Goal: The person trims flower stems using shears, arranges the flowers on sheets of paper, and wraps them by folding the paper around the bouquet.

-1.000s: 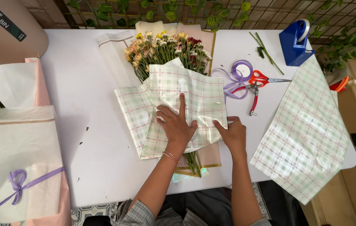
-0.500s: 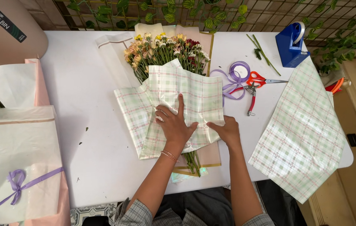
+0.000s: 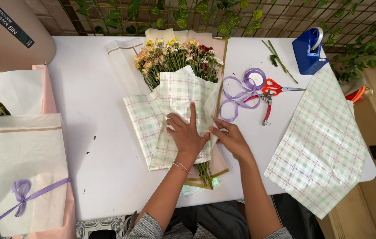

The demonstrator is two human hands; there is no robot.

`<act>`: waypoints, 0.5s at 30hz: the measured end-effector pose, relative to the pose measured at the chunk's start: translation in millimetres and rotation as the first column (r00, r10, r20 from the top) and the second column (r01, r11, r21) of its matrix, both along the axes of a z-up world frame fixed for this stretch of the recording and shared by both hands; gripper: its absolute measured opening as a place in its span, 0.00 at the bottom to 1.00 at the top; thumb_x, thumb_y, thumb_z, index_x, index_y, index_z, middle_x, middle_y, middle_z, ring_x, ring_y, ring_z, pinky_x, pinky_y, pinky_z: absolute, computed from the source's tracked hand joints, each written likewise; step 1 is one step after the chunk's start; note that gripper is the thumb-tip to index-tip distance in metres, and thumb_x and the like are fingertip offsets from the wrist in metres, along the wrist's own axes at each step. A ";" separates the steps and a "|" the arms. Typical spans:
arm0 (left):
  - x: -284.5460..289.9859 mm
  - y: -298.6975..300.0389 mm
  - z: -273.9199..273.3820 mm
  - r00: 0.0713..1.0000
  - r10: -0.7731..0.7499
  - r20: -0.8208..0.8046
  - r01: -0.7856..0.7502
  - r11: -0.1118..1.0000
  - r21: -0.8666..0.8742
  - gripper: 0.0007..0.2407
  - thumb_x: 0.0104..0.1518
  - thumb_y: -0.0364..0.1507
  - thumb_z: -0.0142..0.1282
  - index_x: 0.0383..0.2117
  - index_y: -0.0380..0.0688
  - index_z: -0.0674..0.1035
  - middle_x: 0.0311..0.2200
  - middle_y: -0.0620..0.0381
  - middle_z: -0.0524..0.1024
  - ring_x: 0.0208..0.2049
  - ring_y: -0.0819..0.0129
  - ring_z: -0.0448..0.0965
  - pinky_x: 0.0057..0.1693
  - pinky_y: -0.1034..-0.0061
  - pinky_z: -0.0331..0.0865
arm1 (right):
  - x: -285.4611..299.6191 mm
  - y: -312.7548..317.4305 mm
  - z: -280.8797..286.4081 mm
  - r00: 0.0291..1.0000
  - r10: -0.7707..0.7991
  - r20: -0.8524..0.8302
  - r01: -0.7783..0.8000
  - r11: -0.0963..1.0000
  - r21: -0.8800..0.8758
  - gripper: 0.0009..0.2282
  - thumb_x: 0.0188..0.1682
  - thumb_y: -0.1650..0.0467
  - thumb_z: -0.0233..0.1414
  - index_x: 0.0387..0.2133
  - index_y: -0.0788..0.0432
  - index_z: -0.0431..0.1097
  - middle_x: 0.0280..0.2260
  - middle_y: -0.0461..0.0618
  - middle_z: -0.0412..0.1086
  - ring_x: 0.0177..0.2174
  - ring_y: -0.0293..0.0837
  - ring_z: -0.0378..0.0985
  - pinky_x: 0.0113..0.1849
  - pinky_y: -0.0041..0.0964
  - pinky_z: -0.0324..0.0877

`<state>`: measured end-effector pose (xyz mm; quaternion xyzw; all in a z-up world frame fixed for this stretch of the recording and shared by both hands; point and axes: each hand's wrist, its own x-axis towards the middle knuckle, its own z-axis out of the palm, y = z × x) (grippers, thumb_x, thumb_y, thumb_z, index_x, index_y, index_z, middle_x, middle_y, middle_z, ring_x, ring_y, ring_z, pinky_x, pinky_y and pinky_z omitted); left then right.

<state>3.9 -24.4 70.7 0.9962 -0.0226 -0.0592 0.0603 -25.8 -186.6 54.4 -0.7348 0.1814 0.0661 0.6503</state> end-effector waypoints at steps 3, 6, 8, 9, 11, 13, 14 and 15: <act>0.1 0.3 -3.3 0.999 0.014 0.041 -0.016 0.999 0.048 0.48 0.49 0.57 0.56 0.72 0.65 0.37 0.59 0.20 0.55 0.58 0.31 0.58 0.60 0.48 0.61 | -1.0 20.2 4.6 0.995 0.098 0.027 -0.097 0.995 -0.026 0.31 0.47 0.68 0.63 0.61 0.72 0.61 0.44 0.62 0.64 0.39 0.48 0.74 0.38 0.42 0.78; 1.1 2.6 -1.9 1.000 0.005 -0.024 -0.005 0.999 0.034 0.44 0.55 0.43 0.55 0.72 0.66 0.33 0.62 0.21 0.51 0.58 0.34 0.54 0.59 0.53 0.54 | -1.4 29.6 11.6 0.990 0.137 0.039 -0.136 0.990 -0.032 0.33 0.48 0.68 0.62 0.63 0.73 0.57 0.43 0.59 0.62 0.39 0.47 0.74 0.39 0.42 0.78; 2.0 5.5 3.8 0.995 -0.008 -0.103 0.002 0.999 -0.052 0.43 0.57 0.48 0.49 0.72 0.67 0.31 0.63 0.21 0.47 0.59 0.33 0.50 0.60 0.51 0.49 | -3.1 27.7 17.8 0.994 0.112 0.011 -0.113 0.993 0.039 0.28 0.52 0.71 0.57 0.63 0.71 0.58 0.43 0.56 0.62 0.39 0.46 0.73 0.37 0.40 0.77; 1.5 5.9 6.2 0.994 -0.010 -0.106 0.005 0.999 -0.050 0.43 0.57 0.48 0.49 0.72 0.67 0.31 0.63 0.21 0.47 0.59 0.33 0.50 0.60 0.51 0.49 | -3.9 20.8 9.8 0.994 0.110 0.008 -0.110 0.993 0.040 0.28 0.52 0.71 0.57 0.63 0.71 0.58 0.43 0.56 0.62 0.39 0.46 0.73 0.37 0.40 0.77; 2.3 7.1 11.0 0.995 -0.025 -0.099 0.024 1.000 -0.009 0.42 0.56 0.55 0.47 0.73 0.66 0.35 0.62 0.23 0.51 0.58 0.35 0.53 0.57 0.49 0.51 | -3.8 7.5 -6.6 0.997 -0.031 0.066 0.025 0.997 0.077 0.22 0.51 0.76 0.48 0.60 0.66 0.64 0.41 0.54 0.64 0.37 0.44 0.74 0.35 0.38 0.78; 1.0 7.3 7.8 0.997 -0.020 -0.073 0.016 0.999 -0.052 0.37 0.59 0.55 0.37 0.73 0.66 0.37 0.61 0.23 0.52 0.58 0.34 0.53 0.57 0.48 0.51 | -7.8 -7.1 -11.2 0.996 -0.074 0.054 0.075 0.997 -0.003 0.21 0.50 0.77 0.45 0.59 0.64 0.66 0.38 0.53 0.66 0.35 0.45 0.74 0.33 0.37 0.77; 0.4 7.2 6.2 0.999 -0.012 -0.047 0.007 0.995 -0.097 0.33 0.63 0.56 0.27 0.73 0.65 0.39 0.60 0.23 0.53 0.58 0.33 0.53 0.56 0.46 0.51 | -9.9 -14.5 -13.5 0.992 -0.117 0.047 0.121 0.989 -0.084 0.21 0.50 0.78 0.43 0.57 0.63 0.68 0.36 0.52 0.68 0.34 0.45 0.74 0.31 0.37 0.75; 0.6 6.3 4.2 0.999 -0.013 -0.050 0.008 0.995 -0.097 0.33 0.63 0.56 0.27 0.73 0.65 0.39 0.60 0.23 0.53 0.58 0.33 0.53 0.56 0.46 0.51 | -10.8 -20.4 -10.7 0.992 -0.119 0.044 0.122 0.989 -0.084 0.21 0.50 0.78 0.43 0.57 0.63 0.68 0.36 0.52 0.68 0.34 0.45 0.74 0.31 0.37 0.75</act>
